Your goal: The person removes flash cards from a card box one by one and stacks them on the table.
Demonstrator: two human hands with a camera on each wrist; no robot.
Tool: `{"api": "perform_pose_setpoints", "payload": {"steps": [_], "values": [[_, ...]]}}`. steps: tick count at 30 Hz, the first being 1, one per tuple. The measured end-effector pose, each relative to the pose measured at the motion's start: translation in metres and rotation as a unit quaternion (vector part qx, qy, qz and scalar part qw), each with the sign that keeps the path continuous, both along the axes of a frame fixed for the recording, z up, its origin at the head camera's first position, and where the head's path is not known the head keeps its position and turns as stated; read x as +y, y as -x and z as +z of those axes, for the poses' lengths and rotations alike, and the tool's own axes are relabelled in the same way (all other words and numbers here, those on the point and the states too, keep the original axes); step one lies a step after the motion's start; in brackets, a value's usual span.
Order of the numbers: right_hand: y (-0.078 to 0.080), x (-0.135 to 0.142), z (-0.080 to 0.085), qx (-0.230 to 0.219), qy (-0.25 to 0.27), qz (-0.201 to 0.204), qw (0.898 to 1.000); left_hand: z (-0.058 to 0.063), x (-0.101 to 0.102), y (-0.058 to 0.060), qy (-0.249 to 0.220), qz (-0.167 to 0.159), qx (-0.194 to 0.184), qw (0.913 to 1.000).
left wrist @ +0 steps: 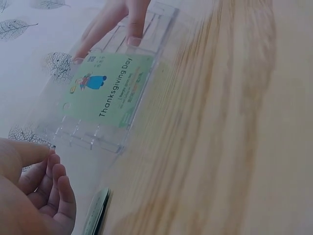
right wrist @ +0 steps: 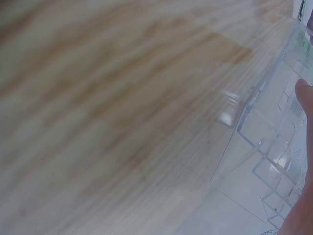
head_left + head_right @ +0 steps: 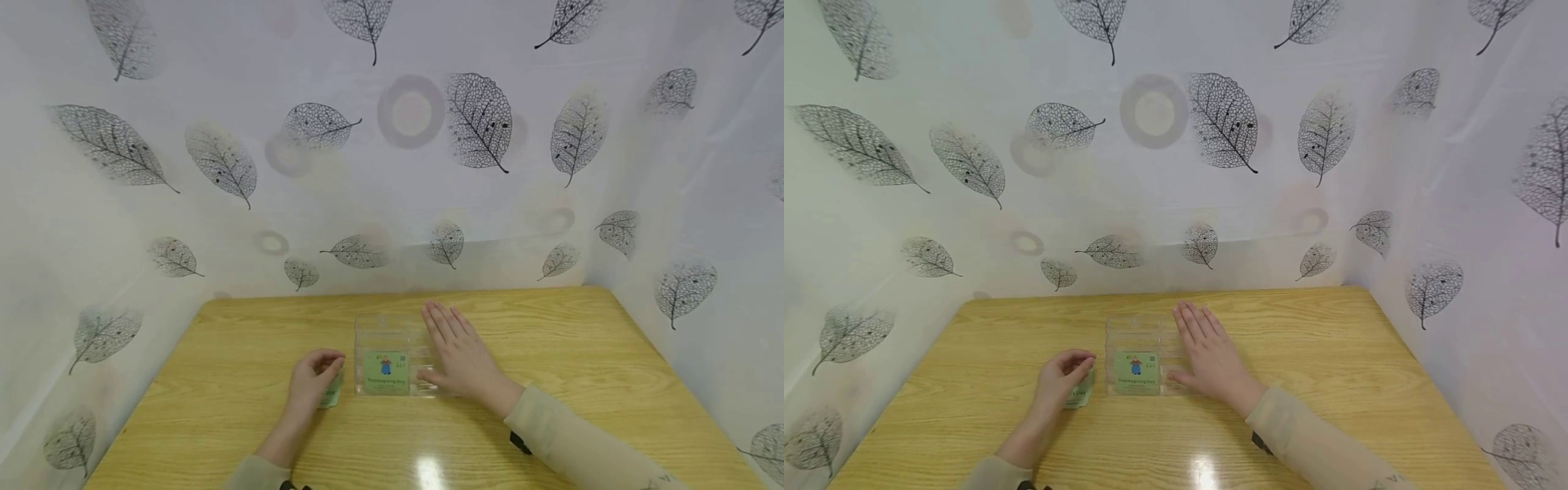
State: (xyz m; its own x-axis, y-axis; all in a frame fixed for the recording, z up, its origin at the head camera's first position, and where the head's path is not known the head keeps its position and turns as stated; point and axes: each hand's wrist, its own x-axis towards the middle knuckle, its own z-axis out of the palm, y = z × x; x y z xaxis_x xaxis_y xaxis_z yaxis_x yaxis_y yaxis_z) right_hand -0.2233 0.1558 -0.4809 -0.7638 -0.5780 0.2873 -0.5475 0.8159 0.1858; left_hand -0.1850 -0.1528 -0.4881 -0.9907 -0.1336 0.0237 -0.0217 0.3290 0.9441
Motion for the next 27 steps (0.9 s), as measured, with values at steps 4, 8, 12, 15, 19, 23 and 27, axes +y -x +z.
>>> {"api": "perform_pose_setpoints", "payload": {"steps": [4, 8, 12, 15, 19, 23, 27], "values": [[0.0, 0.0, -0.001, 0.003, -0.002, 0.0, 1.0, 0.0, 0.003, 0.0, -0.005, -0.005, 0.004, 1.0], [0.0, 0.0, 0.0, 0.001, 0.001, -0.001, 1.0, 0.0, 0.006, 0.0, -0.01, -0.014, 0.007, 0.9998], [-0.001, -0.001, 0.001, 0.001, 0.0, -0.001, 1.0, -0.002, 0.01, 0.001, -0.014, -0.016, 0.002, 0.9998], [-0.001, 0.0, 0.001, 0.0, -0.005, -0.003, 1.0, -0.004, 0.012, 0.002, -0.013, -0.014, 0.0, 0.9998], [-0.001, 0.0, 0.001, -0.001, -0.008, -0.004, 1.0, -0.005, 0.014, 0.002, -0.012, -0.013, -0.002, 0.9998], [-0.001, 0.0, 0.0, 0.003, -0.007, -0.003, 1.0, -0.005, 0.016, 0.002, -0.015, -0.013, -0.003, 0.9998], [-0.001, 0.0, 0.0, 0.003, -0.005, -0.004, 1.0, -0.004, 0.018, 0.004, -0.007, -0.01, 0.005, 0.9999]]}}
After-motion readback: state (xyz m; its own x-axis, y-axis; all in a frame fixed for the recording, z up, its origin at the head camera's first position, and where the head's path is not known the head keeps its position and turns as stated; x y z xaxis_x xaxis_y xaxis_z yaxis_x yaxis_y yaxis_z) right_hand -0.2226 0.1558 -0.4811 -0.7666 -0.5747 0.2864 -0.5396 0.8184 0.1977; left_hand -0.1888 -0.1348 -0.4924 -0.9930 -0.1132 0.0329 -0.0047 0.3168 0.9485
